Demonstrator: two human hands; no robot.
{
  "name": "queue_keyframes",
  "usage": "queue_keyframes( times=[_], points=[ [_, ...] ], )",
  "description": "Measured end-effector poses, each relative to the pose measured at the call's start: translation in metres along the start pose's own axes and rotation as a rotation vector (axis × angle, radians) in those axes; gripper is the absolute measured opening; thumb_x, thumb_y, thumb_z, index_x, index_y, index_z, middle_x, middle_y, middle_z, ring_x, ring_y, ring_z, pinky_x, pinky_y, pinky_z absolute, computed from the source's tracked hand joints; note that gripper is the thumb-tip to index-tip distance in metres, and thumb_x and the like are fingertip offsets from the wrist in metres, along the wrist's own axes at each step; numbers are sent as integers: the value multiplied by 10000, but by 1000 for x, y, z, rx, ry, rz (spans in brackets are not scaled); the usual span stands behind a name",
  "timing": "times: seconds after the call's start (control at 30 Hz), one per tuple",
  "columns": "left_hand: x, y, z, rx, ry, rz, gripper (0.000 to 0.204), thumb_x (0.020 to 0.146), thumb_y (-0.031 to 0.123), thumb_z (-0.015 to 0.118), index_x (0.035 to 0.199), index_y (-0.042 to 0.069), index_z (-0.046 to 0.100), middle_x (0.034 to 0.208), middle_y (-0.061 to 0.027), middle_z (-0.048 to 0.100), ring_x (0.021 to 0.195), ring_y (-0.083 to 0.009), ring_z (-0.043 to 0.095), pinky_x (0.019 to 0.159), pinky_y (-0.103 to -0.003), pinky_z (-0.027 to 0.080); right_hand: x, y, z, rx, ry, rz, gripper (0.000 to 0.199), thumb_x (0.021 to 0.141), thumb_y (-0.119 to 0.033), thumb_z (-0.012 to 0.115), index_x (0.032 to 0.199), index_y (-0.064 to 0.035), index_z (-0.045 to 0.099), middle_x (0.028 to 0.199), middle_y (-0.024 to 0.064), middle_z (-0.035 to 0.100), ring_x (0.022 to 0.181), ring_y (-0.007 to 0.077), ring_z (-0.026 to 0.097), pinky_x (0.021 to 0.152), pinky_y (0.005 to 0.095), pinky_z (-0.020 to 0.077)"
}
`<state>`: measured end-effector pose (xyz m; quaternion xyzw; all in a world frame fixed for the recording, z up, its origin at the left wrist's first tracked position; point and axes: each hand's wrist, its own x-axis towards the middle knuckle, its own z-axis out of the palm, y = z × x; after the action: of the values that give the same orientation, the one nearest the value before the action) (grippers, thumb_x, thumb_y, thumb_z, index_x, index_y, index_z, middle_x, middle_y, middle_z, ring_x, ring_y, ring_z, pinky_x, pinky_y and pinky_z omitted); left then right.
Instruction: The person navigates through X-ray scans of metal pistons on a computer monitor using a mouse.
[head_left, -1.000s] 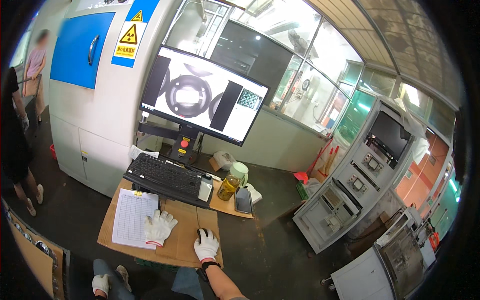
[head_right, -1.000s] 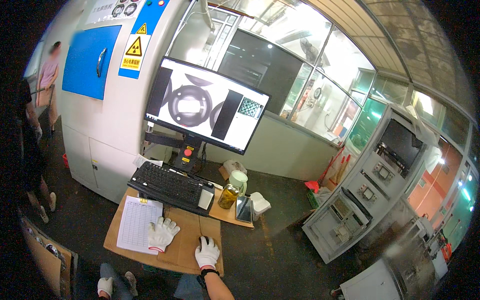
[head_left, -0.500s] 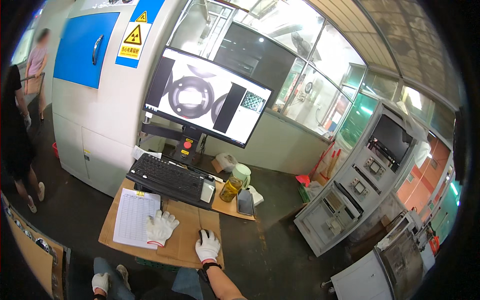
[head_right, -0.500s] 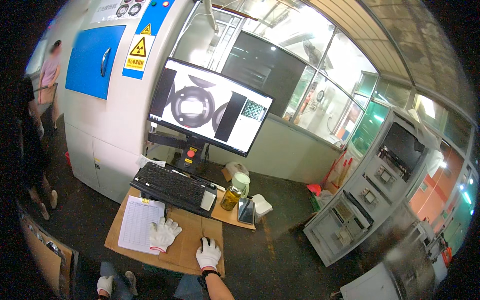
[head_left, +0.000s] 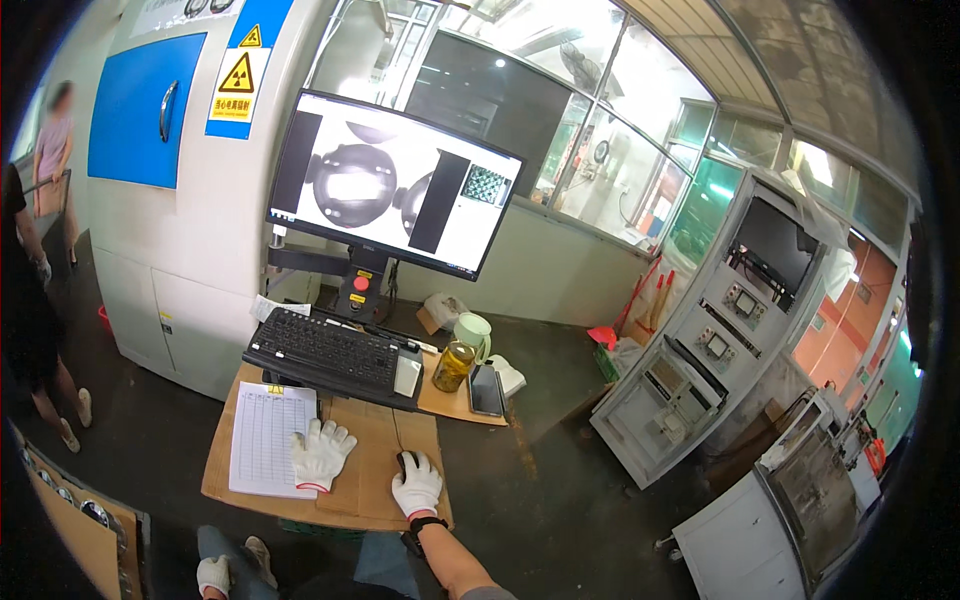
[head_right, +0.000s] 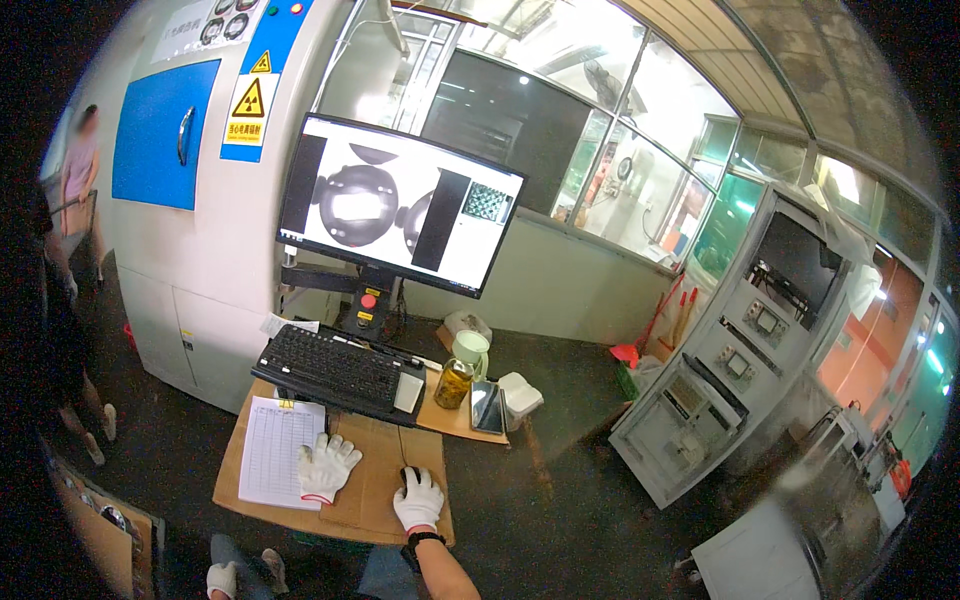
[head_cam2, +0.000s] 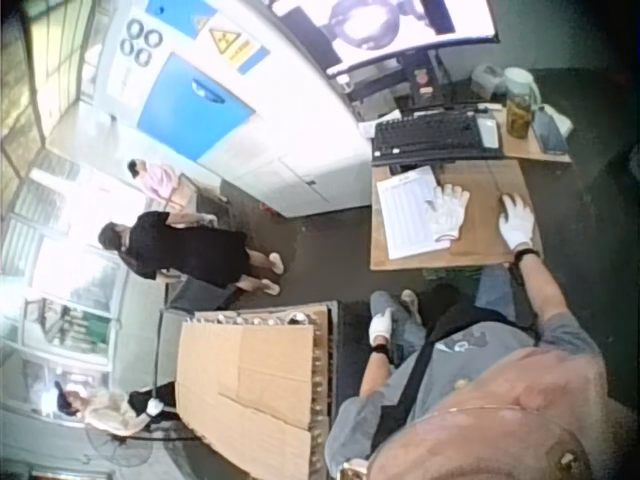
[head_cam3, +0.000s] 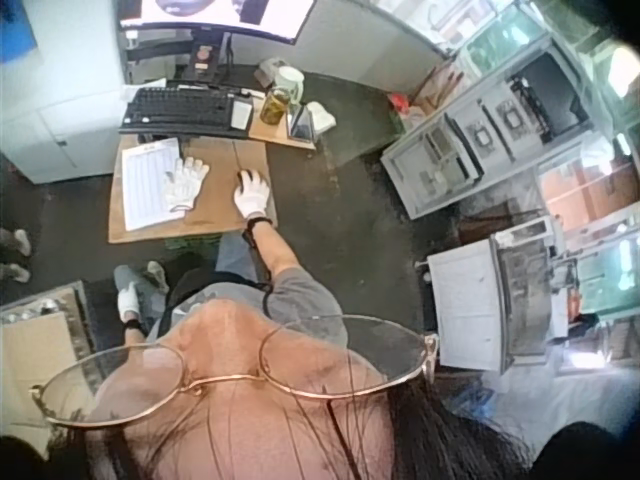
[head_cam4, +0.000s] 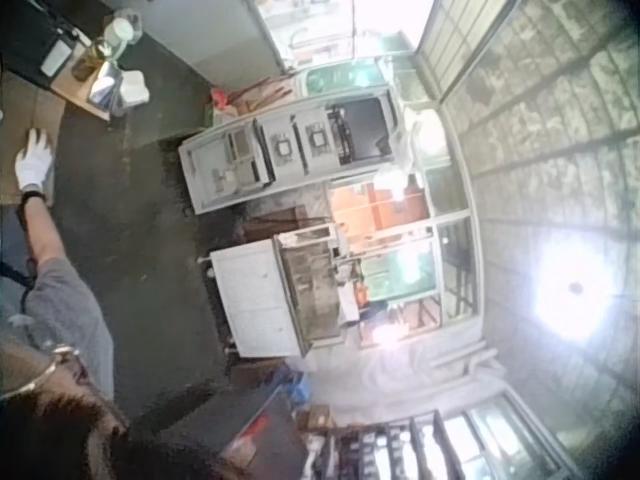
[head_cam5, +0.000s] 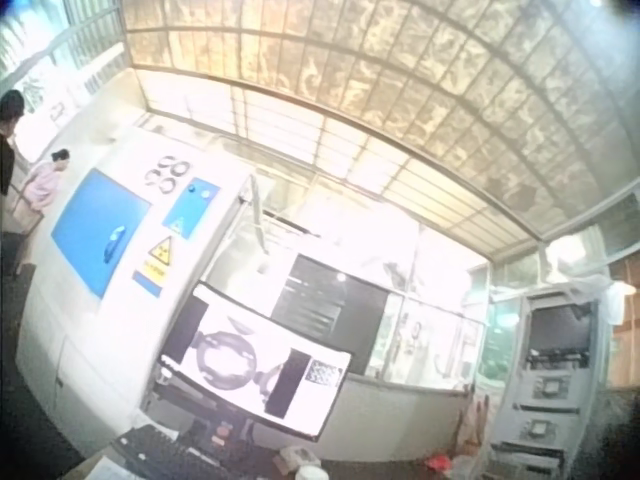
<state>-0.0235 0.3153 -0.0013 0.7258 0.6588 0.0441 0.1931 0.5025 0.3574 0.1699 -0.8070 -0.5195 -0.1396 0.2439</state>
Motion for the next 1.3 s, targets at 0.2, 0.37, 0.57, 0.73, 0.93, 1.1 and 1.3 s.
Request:
queue_keyframes(
  times=[0.2, 0.37, 0.57, 0.73, 0.93, 1.1, 1.3],
  points=[
    [-2, 11, -12, -44, -61, -95, 254, 976, 178, 401, 1078, 130, 628, 932, -219, 642, 857, -389, 618, 740, -485, 496, 0, 3, 2, 18, -41, 2, 474, 789, -267, 619, 1257, -208, 564, 1278, 133, 538, 1023, 381, 579, 864, 511, 483],
    [-6, 21, -25, -14, -99, -81, 281, 993, 235, 390, 1071, 109, 629, 952, -219, 647, 878, -382, 623, 758, -480, 499, 0, 5, 4, 44, 8, -23, 467, 795, -256, 632, 1254, -199, 561, 1261, 130, 539, 1019, 385, 577, 862, 514, 482],
    [-14, 40, -49, -137, -106, -83, 298, 994, 254, 390, 1067, 85, 626, 951, -231, 644, 880, -404, 614, 765, -490, 491, 1, 4, 2, 65, 3, -19, 458, 782, -241, 638, 1233, -190, 569, 1274, 133, 542, 1032, 390, 573, 874, 504, 477],
    [-9, 29, -33, -88, -54, -151, 287, 992, 261, 394, 1048, 102, 626, 934, -234, 643, 864, -413, 612, 749, -505, 483, 1, 4, 3, 59, 4, -20, 471, 782, -245, 642, 1244, -191, 570, 1282, 137, 539, 1039, 390, 571, 880, 503, 474],
    [-4, 11, -14, -1, -40, -33, 253, 979, 237, 405, 1040, 134, 627, 910, -228, 641, 842, -404, 612, 722, -504, 484, 0, 1, -1, 67, 1, -23, 479, 785, -252, 644, 1255, -190, 572, 1284, 139, 539, 1046, 390, 568, 888, 502, 472],
    [-16, 36, -43, -65, -73, -56, 243, 967, 209, 411, 1045, 139, 631, 907, -212, 645, 835, -391, 616, 713, -496, 491, 1, 3, 1, 77, -4, -26, 478, 782, -252, 646, 1251, -194, 571, 1285, 135, 540, 1046, 388, 568, 885, 504, 473],
    [-16, 29, -25, -39, -43, -89, 256, 986, 201, 396, 1058, 123, 628, 930, -204, 653, 855, -382, 624, 733, -487, 496, 2, -1, -3, 57, -20, -17, 466, 781, -244, 644, 1237, -189, 568, 1292, 125, 539, 1071, 382, 560, 917, 500, 456]
  ],
)
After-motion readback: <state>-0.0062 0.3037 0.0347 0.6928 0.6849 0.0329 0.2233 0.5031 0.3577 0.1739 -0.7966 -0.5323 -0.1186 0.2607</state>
